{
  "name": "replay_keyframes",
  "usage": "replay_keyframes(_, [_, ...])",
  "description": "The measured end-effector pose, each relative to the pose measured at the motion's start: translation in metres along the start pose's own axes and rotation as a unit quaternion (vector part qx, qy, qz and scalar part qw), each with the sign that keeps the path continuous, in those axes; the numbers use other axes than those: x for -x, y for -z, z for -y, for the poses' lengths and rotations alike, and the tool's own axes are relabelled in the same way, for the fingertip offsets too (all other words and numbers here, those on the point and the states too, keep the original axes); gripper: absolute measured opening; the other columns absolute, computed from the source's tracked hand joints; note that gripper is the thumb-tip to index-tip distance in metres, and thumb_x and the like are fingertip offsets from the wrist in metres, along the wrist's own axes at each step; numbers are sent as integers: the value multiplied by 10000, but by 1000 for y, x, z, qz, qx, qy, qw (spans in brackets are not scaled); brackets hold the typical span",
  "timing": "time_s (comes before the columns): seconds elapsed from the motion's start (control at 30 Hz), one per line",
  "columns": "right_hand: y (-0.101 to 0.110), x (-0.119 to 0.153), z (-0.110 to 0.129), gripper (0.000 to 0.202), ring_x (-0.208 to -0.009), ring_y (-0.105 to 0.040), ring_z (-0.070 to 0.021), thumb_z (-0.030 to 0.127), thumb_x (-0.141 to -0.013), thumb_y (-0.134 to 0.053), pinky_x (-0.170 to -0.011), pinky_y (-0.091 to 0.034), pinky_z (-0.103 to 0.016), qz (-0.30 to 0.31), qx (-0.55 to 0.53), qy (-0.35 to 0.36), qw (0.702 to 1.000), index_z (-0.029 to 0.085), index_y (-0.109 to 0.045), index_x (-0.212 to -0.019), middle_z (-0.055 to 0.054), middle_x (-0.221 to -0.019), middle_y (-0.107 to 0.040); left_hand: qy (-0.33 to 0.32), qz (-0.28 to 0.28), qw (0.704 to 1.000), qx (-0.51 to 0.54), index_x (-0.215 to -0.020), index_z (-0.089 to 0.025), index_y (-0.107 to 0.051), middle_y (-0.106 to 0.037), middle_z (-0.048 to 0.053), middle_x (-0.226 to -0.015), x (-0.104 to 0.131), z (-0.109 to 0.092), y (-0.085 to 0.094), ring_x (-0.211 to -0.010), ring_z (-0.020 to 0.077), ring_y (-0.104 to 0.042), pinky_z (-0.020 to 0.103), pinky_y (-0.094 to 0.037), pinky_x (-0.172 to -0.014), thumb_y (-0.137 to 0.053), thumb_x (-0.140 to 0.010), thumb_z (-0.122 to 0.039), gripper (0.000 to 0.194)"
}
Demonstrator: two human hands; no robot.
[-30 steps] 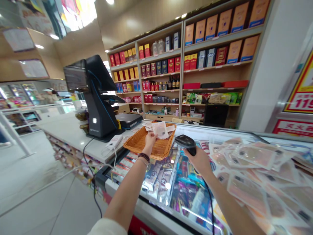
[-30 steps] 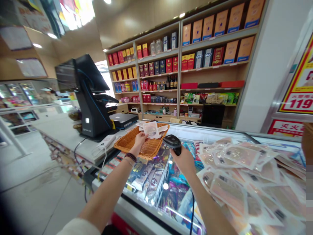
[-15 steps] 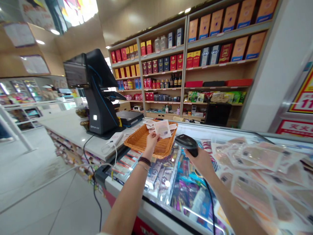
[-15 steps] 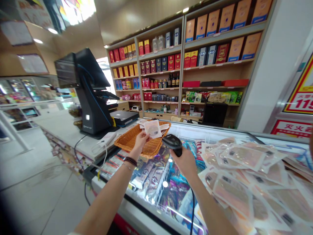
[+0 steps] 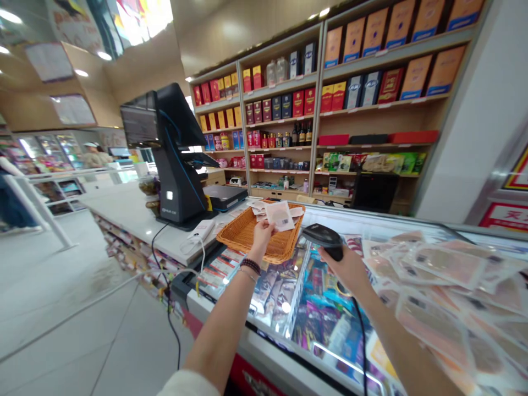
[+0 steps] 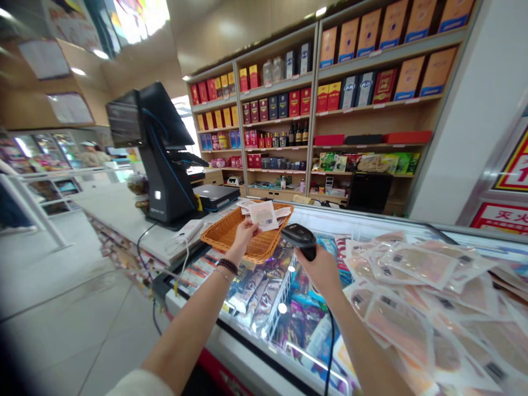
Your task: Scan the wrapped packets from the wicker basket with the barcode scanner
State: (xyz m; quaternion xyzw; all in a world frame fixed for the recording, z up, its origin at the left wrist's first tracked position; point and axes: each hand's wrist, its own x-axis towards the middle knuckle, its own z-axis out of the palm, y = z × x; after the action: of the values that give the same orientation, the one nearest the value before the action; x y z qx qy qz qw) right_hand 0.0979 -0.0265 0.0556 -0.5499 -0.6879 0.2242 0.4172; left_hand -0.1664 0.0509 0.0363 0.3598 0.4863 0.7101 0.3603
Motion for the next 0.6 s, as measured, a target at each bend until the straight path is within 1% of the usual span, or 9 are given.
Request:
replay_keyframes(0.1, [17,-5,-7,376,-475,-658,-233,591,-790,-621,-535,-483,-321,-21,-41,-21,999,221,-673,-744,-47,-536,-681,-2,6,1000,-13,-697,-170,-599,-654,-2,-583,1,-3,-2,-542,119,-637,227,-523,-606,-903,-644,-297,334])
replay_keyframes(0.17, [34,-7,-15,378,-454,-636,-216,589,-786,-625,-528,-476,-314,-37,-55,-28,997,223,-659,-700,-35,-492,-648,-9,13,1000,-21,-690,-168,-602,-631,-18,-563,2,-6,-6,-514,102,-601,212,-499,-573,-908,-614,-306,343])
replay_keyframes(0.23, [55,-8,-24,377,-438,-617,-202,581,-779,-632,-524,-471,-307,-50,-62,-38,996,224,-644,-659,-25,-454,-615,-17,28,999,-28,-695,-159,-618,-619,-23,-560,3,-7,-14,-502,88,-571,195,-471,-543,-902,-606,-316,337])
replay_keyframes(0.3, [80,-6,-33,366,-414,-591,-185,568,-768,-639,-507,-462,-300,-67,-76,-49,994,222,-640,-648,-12,-434,-592,-20,49,998,-34,-708,-150,-634,-629,-14,-578,4,-9,-28,-509,85,-566,185,-455,-526,-899,-607,-330,335])
replay_keyframes(0.37, [106,-1,-43,356,-397,-570,-173,556,-755,-649,-488,-451,-293,-89,-86,-62,990,220,-633,-641,-4,-416,-573,-17,77,996,-31,-724,-152,-639,-645,-4,-600,6,-10,-48,-525,89,-582,183,-465,-530,-902,-610,-344,346])
replay_keyframes(0.43, [132,5,-52,343,-392,-561,-168,545,-744,-659,-472,-447,-288,-113,-93,-79,986,217,-631,-645,-3,-420,-575,-4,107,994,-23,-731,-163,-626,-641,-10,-596,11,-11,-74,-526,92,-592,186,-487,-542,-909,-615,-363,365])
replay_keyframes(0.53, [170,16,-66,330,-388,-551,-163,529,-738,-666,-464,-449,-287,-155,-83,-98,979,216,-627,-641,-6,-420,-576,27,149,988,-13,-748,-175,-600,-622,-27,-585,22,-10,-120,-517,91,-602,192,-513,-556,-907,-646,-374,380])
replay_keyframes(0.6, [194,25,-74,330,-389,-548,-160,521,-739,-670,-469,-453,-287,-188,-67,-103,974,217,-617,-622,-11,-417,-573,36,172,984,-5,-783,-174,-607,-634,-23,-610,32,-5,-153,-522,95,-618,212,-539,-580,-900,-678,-360,362])
